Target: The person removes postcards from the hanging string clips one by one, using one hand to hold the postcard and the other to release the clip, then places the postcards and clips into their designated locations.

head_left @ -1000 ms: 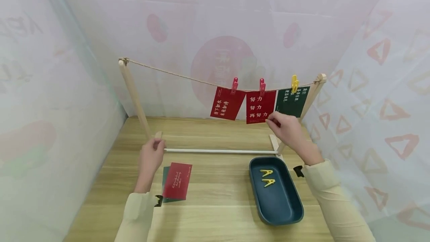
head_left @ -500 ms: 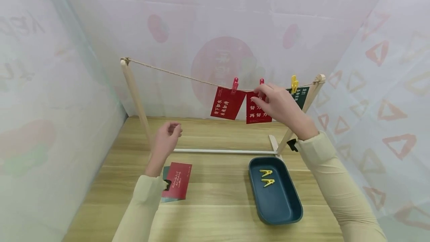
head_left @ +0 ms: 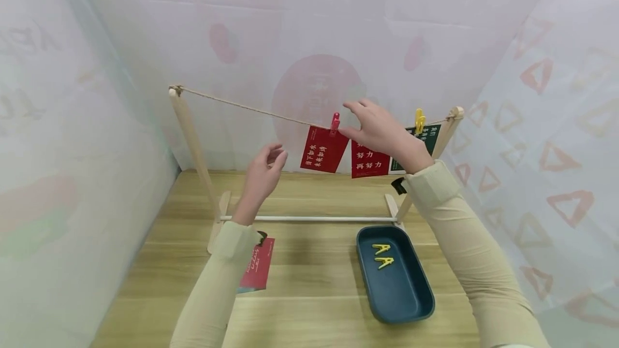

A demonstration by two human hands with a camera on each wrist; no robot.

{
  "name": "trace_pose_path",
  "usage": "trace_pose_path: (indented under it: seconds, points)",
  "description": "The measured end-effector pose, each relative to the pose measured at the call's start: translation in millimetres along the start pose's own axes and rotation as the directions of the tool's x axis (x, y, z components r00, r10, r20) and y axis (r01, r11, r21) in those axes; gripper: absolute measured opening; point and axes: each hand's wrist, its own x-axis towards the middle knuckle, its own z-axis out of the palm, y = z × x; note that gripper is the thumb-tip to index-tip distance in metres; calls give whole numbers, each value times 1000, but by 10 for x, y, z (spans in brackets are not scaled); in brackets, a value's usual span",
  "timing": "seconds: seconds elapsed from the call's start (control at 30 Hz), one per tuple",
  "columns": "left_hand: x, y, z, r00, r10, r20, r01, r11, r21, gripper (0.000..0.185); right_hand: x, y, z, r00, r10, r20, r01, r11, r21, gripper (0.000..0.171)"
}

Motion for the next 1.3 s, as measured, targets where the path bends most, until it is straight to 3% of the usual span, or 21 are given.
trace_pose_path:
  seconds: [0.2,0.5,0.63,0.87,1.3]
  points:
    - [176,133,198,999,13,48,-11,998,-57,49,154,-89,-63,997,19,77,-19,1000,-1,68]
    - [240,227,346,997,-25,75,31,996,-87,50,345,-172,-73,991,-6,132,4,1000,16,45]
    - [248,236,399,998,-6,63,14,992,-123,42,356,-185,-81,991,-7,134,4,1000,17,37]
    - [234,200,400,999,38,12,-37,996,-80,24,348,-152,-63,991,-27,130,22,999,42,28]
    - [209,169,369,997,55,-54,-59,995,-83,25,374,-130,-49,987,-142,78,136,988,77,15]
